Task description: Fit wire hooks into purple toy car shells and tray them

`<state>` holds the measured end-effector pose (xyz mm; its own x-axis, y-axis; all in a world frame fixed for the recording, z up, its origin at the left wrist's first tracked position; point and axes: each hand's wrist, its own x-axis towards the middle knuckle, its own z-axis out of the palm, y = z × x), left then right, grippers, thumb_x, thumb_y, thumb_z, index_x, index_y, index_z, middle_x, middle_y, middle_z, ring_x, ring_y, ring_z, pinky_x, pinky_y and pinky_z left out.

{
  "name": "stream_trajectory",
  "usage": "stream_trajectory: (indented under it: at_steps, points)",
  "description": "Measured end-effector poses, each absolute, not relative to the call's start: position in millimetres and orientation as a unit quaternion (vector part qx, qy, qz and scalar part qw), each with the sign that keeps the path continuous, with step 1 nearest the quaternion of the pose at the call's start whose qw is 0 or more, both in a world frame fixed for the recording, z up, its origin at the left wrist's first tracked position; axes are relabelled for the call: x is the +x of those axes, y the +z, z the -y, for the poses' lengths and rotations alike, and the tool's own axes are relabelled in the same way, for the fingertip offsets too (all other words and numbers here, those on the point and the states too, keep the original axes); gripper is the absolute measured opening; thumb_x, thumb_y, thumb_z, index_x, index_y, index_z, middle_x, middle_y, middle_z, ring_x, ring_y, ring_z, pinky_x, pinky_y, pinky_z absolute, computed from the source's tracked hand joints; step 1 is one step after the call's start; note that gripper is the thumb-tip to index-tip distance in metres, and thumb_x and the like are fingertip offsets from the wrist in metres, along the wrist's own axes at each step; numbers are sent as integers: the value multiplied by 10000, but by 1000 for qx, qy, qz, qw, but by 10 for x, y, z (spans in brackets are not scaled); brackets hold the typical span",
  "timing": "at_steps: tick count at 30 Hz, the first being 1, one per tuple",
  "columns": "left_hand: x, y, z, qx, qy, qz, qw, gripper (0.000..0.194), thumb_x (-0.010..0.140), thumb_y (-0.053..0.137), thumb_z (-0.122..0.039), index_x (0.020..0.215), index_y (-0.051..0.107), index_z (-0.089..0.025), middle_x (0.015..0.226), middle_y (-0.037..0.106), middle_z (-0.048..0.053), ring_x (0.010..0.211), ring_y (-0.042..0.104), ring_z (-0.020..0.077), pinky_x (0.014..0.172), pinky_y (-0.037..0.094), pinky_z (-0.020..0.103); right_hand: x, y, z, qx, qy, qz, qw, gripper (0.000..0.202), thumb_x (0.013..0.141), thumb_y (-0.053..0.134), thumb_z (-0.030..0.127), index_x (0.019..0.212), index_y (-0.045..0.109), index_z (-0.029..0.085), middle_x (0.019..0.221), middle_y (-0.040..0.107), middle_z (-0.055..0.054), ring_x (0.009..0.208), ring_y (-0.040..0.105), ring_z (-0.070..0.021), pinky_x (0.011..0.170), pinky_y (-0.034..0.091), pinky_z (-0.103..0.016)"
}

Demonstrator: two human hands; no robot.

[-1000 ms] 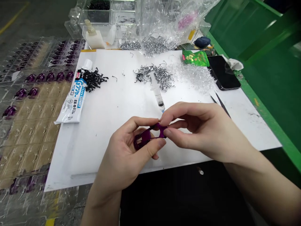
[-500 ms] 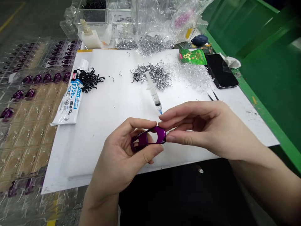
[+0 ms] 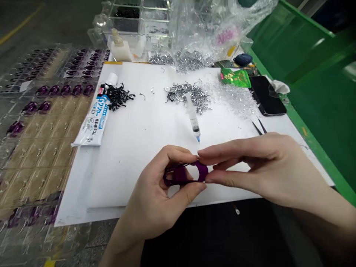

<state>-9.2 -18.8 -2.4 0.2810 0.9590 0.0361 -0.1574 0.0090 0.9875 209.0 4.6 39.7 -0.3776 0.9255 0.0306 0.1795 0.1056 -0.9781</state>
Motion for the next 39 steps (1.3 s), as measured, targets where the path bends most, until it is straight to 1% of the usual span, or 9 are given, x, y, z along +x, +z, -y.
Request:
stream_trajectory:
  at_steps: [5,7,9,14,20,26,33,36,39]
  points:
    - [-33,-56,210,461,480,-382,641,322,910,899,-179,1148,700,-267,1043,736,2,846,711,116,801,601,204,2261,489,-346,-400,514,689,319,374,813,1005,234,1150,896,355,985,879,-30,771,862,-223,715,737,-237]
    - [-8,-59,206,444,481,-392,646,357,899,914,-222,1199,726,-266,1040,752,19,866,709,141,827,598,242,2281,622,-673,-358,474,743,307,113,970,872,288,1069,910,327,844,864,-28,654,822,-168,606,676,-192]
    - [-3,-51,196,453,478,-401,637,336,906,902,-250,1214,769,-252,1094,768,51,892,711,167,850,593,283,2166,757,-1062,-404,354,749,387,171,1060,738,289,1022,904,273,727,828,-11,523,717,-77,514,559,-169]
    - [-47,-28,171,477,481,-391,623,312,880,902,-248,1185,840,-245,1113,795,79,949,735,214,864,602,329,1362,733,-1902,-389,210,859,260,115,951,778,137,978,882,178,947,867,-48,891,815,-203,855,657,-353]
    - [-61,-33,162,496,480,-377,618,351,830,912,-193,1177,861,-196,1123,822,102,924,764,224,840,621,338,662,359,-2238,-347,173,912,133,260,808,794,-1,963,880,189,918,839,-28,934,805,-245,1023,601,-424]
    - [-79,-17,178,530,465,-383,597,376,816,933,-166,1185,864,-154,1123,829,89,910,764,187,848,626,273,565,341,-2160,-367,187,901,136,347,725,721,-78,912,854,184,777,757,8,798,739,-216,904,579,-407]
    - [-83,-23,169,512,462,-367,624,372,839,919,-168,1205,856,-161,1153,824,80,929,767,154,833,602,215,773,436,-1982,-410,253,864,142,304,729,757,-25,916,852,195,781,737,-4,738,663,-188,813,538,-367]
    - [-81,-44,164,502,462,-365,634,354,850,923,-194,1198,856,-190,1161,818,68,915,749,145,819,591,221,897,428,-1948,-435,304,835,144,438,741,770,-23,1105,849,208,813,768,-4,728,661,-185,794,551,-364]
    - [-80,-57,163,490,455,-364,649,341,852,931,-205,1186,858,-207,1177,818,62,907,736,138,823,584,226,994,393,-1972,-481,368,783,142,467,793,820,40,1234,815,192,814,795,-40,607,625,-172,642,542,-362]
